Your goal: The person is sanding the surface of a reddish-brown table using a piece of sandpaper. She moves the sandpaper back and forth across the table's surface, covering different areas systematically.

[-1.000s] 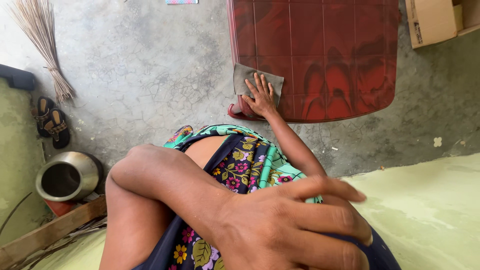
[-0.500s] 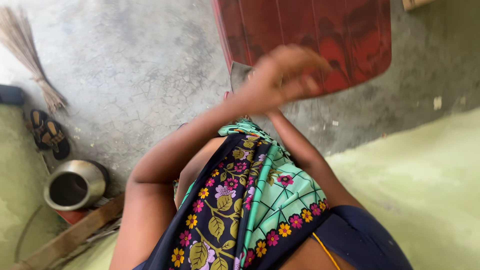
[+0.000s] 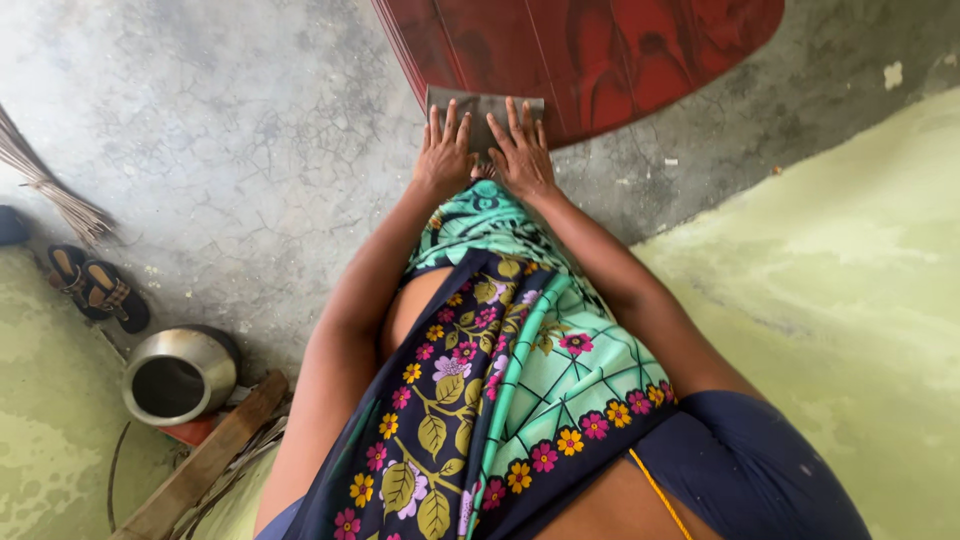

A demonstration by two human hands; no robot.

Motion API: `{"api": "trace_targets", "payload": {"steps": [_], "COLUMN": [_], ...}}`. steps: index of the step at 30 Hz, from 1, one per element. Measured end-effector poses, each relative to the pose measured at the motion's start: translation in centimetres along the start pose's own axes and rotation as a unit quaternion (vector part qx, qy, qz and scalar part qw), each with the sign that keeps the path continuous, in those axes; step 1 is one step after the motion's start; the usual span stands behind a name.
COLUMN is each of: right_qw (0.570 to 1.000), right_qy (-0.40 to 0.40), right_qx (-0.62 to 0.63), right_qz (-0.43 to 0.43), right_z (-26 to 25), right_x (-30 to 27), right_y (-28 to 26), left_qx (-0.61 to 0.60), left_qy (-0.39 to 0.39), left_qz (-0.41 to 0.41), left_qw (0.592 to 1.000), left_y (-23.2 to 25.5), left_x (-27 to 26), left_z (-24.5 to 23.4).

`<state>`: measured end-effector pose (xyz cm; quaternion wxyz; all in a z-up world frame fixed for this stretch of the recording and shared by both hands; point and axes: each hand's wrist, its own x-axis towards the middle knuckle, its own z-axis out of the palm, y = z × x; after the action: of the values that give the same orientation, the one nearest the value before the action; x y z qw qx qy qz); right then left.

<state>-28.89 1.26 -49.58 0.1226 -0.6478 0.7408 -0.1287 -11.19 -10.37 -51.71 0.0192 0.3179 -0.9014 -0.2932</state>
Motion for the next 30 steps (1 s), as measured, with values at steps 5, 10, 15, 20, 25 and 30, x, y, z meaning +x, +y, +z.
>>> {"api": "trace_targets", "payload": {"steps": [5, 10, 15, 20, 25, 30], "right_qw": [0.994, 0.991, 0.985, 0.979, 0.976, 0.973], "right_qy": [-0.074, -0.068, -0.110, -0.107, -0.091, -0.096], "right_qx": [-0.069, -0.075, -0.074, -0.064, -0.075, -0.089], "right_qz": [-0.033, -0.084, -0.109, -0.160, -0.184, -0.192], "right_z": [0.5, 0.0, -1.0, -0.8, 0.1, 0.7], "right_x": [5.3, 12.6, 22.2, 32.8, 43.2, 52.3], "right_y": [0.0, 0.7, 1.3, 2.4, 3.4, 4.6], "left_qx": [-0.028, -0.065, -0.051, -0.030, -0.010, 0.033], "left_qy": [-0.020, 0.065, 0.047, 0.029, 0.075, 0.022], "left_qz": [-0.119, -0.165, -0.220, -0.261, -0.291, -0.378], "left_qw": [0.992, 0.982, 0.973, 0.965, 0.954, 0.925], "left_y": [-1.0, -3.6, -7.2, -11.5, -16.7, -19.5], "left_x": [2.6, 7.2, 14.0, 20.7, 28.3, 35.3], "left_z": [-2.2, -3.1, -7.4, -11.9, -15.6, -20.7]}}
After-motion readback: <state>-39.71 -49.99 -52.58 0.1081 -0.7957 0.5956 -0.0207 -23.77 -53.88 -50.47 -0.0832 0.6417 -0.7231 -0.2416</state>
